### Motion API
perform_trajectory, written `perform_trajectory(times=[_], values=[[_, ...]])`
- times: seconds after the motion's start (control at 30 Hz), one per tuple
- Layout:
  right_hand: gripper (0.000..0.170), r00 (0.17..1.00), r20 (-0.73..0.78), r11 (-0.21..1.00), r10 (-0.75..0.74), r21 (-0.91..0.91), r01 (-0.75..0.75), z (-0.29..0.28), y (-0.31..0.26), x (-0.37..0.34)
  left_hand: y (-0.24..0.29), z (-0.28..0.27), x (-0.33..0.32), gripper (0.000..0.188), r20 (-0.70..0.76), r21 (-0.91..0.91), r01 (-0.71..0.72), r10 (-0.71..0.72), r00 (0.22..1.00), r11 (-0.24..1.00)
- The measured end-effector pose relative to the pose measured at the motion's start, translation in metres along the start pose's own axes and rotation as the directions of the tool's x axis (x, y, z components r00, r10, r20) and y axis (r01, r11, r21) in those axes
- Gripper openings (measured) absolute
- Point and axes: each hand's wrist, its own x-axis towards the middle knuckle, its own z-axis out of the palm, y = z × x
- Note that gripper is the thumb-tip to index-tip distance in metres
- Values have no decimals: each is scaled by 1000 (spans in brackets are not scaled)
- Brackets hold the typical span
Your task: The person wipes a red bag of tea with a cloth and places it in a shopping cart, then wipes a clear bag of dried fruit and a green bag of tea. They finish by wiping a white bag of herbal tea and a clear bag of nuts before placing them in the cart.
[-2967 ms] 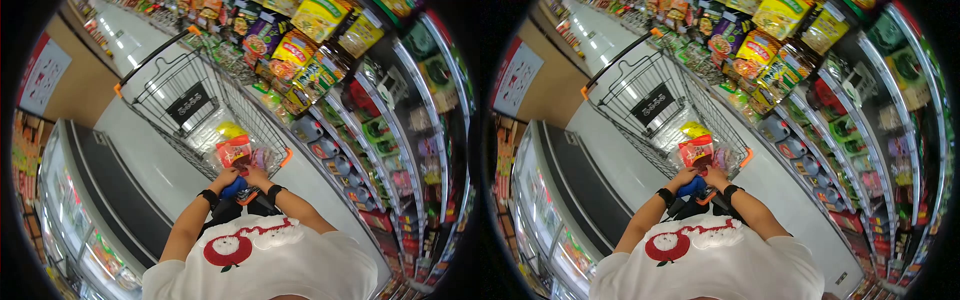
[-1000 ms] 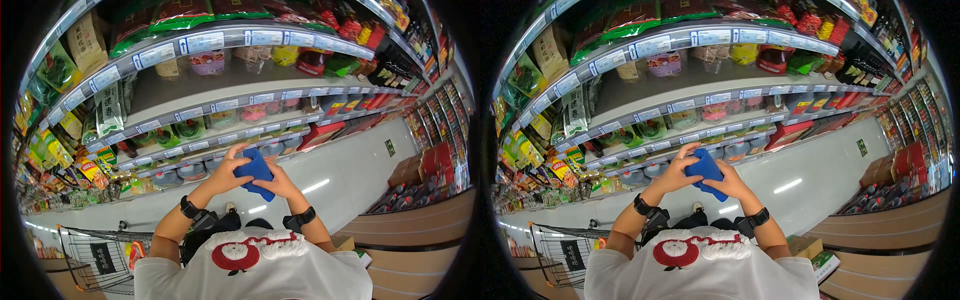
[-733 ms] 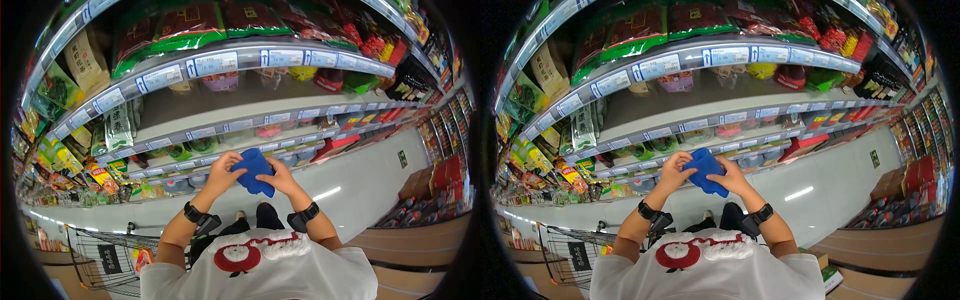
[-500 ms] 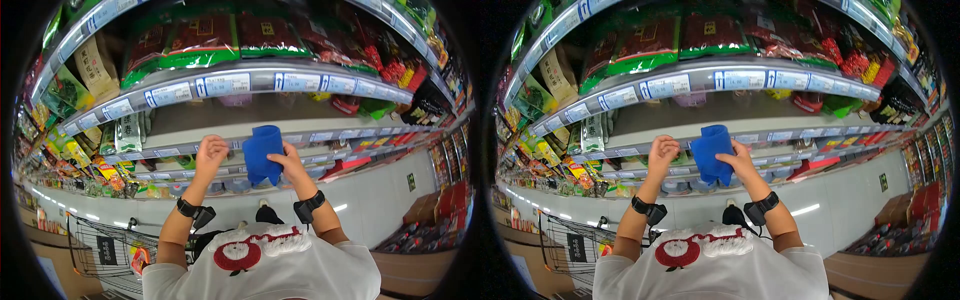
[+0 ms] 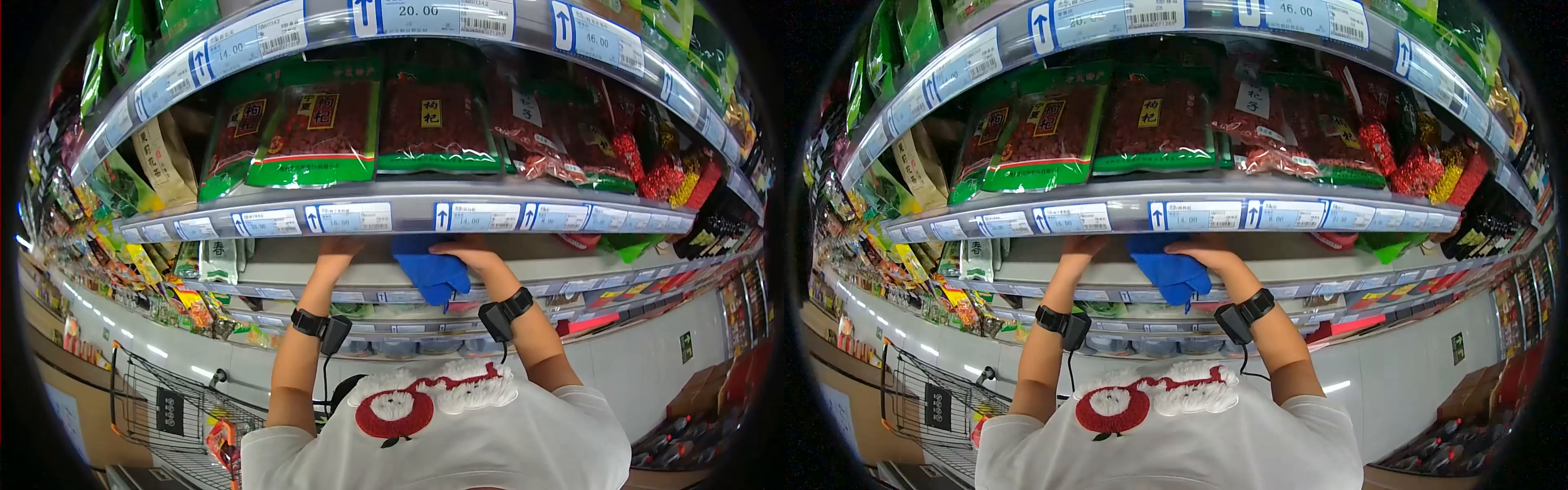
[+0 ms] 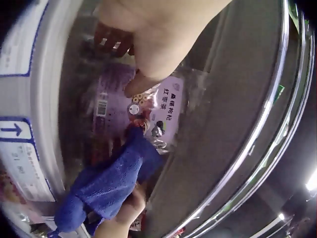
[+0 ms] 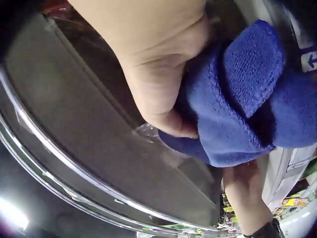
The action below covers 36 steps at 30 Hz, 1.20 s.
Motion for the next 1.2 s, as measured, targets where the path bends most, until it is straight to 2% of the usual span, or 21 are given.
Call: perform_trajectory(times=[0.07,0.13,0.17,0.27,0.33,0.4,0.47,0.5,0.57,0.6,0.63,0.73,0.77,0.87,0.9,1.0,1.03,1.13,1.2], values=[[63,997,67,994,43,-105,-35,-3,0,6,-24,3,9,51,-38,30,-27,28,999,999],[64,999,48,990,19,-137,-12,1,-5,5,-35,5,14,51,-59,22,-43,45,997,999],[63,999,35,986,10,-164,-4,3,-7,5,-55,4,21,51,-60,-39,-90,87,994,995],[62,997,-43,969,-62,-241,50,6,5,7,-43,4,19,48,-100,8,-86,86,991,996],[63,990,-71,953,-124,-288,99,8,10,12,-37,0,15,45,-100,343,-105,147,984,934],[63,965,-148,940,-217,-298,166,12,14,12,-48,-2,14,40,-129,170,-106,128,983,980],[60,931,-207,933,-300,-266,241,13,23,10,5,0,0,39,-61,90,-88,94,994,992],[53,924,-186,921,-333,-274,277,17,13,1,8,1,-6,36,-86,-27,-67,64,994,997],[52,975,-208,995,-82,37,92,29,-20,-25,33,-6,-23,32,-4,-191,60,-62,998,980],[52,981,-190,981,45,193,-8,34,-26,-35,49,-10,-31,30,45,-267,128,-121,992,955],[43,992,-129,943,7,330,37,35,-19,-38,63,-9,-39,21,-4,-235,79,-83,997,969],[35,998,-17,892,54,449,-41,39,-18,-56,84,-17,-59,19,11,-303,2,2,1000,953],[32,1000,-23,872,4,490,8,47,-18,-64,87,-19,-68,16,44,-404,26,-9,999,915],[30,997,-67,815,26,579,18,64,-16,-87,91,-30,-93,16,214,-631,131,10,977,764],[30,997,-65,791,46,612,4,70,-15,-95,98,-30,-103,17,261,-639,223,-66,963,736],[31,992,-88,791,86,612,-15,84,0,-120,110,-24,-133,17,327,-810,344,-121,937,475],[31,990,-122,791,76,611,14,90,5,-129,97,-26,-141,23,402,-821,407,-100,910,401],[35,985,-140,835,104,550,-10,104,14,-161,97,-20,-166,37,419,-788,473,-219,881,395],[32,983,-148,838,112,546,-13,106,21,-180,93,-14,-180,47,485,-756,540,-239,842,370]])
